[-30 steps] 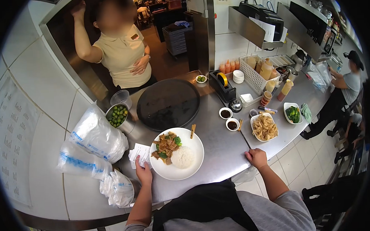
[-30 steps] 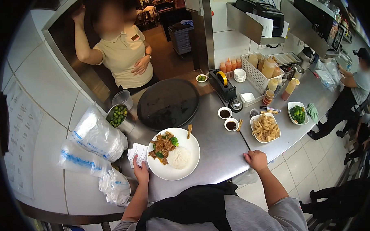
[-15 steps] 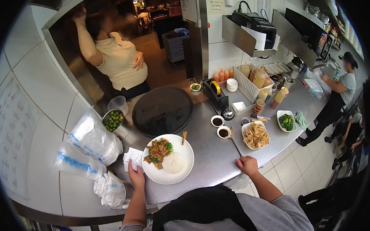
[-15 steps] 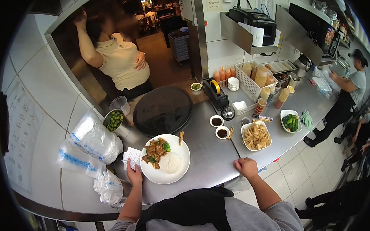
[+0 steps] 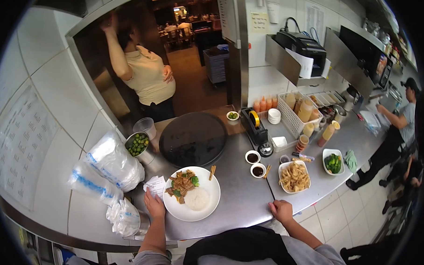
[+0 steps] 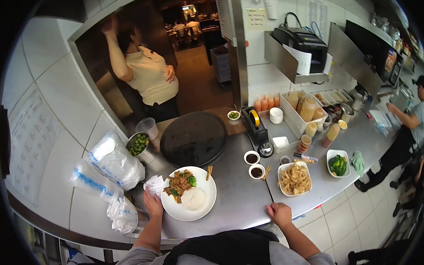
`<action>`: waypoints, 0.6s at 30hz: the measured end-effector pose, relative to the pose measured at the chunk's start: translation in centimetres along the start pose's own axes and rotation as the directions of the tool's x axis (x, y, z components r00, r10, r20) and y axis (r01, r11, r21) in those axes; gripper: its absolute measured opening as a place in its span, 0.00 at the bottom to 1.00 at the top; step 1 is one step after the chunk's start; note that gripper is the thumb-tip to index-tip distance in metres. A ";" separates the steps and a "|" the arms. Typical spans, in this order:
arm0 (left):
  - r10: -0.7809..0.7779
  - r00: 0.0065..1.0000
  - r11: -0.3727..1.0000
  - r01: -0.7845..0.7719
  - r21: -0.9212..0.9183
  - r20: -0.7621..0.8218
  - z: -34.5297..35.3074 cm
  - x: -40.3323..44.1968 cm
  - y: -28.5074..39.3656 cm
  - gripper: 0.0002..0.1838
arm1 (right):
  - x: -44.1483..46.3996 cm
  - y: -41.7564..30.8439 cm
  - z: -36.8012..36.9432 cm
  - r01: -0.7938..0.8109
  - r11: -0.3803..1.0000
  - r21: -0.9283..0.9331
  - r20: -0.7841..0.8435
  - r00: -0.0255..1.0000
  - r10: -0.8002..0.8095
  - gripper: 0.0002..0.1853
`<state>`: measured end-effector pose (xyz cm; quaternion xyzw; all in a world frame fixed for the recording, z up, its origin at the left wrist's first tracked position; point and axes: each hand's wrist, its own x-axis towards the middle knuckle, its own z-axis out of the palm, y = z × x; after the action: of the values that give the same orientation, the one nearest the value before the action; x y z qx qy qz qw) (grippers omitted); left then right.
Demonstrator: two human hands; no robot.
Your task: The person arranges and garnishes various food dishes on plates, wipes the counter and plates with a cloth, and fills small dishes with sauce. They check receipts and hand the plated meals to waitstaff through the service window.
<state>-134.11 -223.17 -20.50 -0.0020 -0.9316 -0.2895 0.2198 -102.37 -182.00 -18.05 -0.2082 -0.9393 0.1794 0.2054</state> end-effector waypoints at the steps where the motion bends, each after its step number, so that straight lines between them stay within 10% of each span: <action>1: 0.024 0.999 1.000 -0.025 0.011 0.042 0.1 0.2 -0.3 0.27 | 0.0 0.1 0.1 0.003 1.000 -0.014 0.005 1.000 -0.003 0.16; 18: -0.085 0.987 0.988 0.065 0.142 0.135 0.0 0.9 1.0 0.39 | 0.5 0.5 0.5 -0.011 1.000 0.025 0.037 0.999 0.010 0.17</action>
<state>-134.74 -222.43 -19.60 0.0279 -0.9619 -0.2318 0.1423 -102.84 -181.45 -18.56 -0.2071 -0.9395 0.1963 0.1895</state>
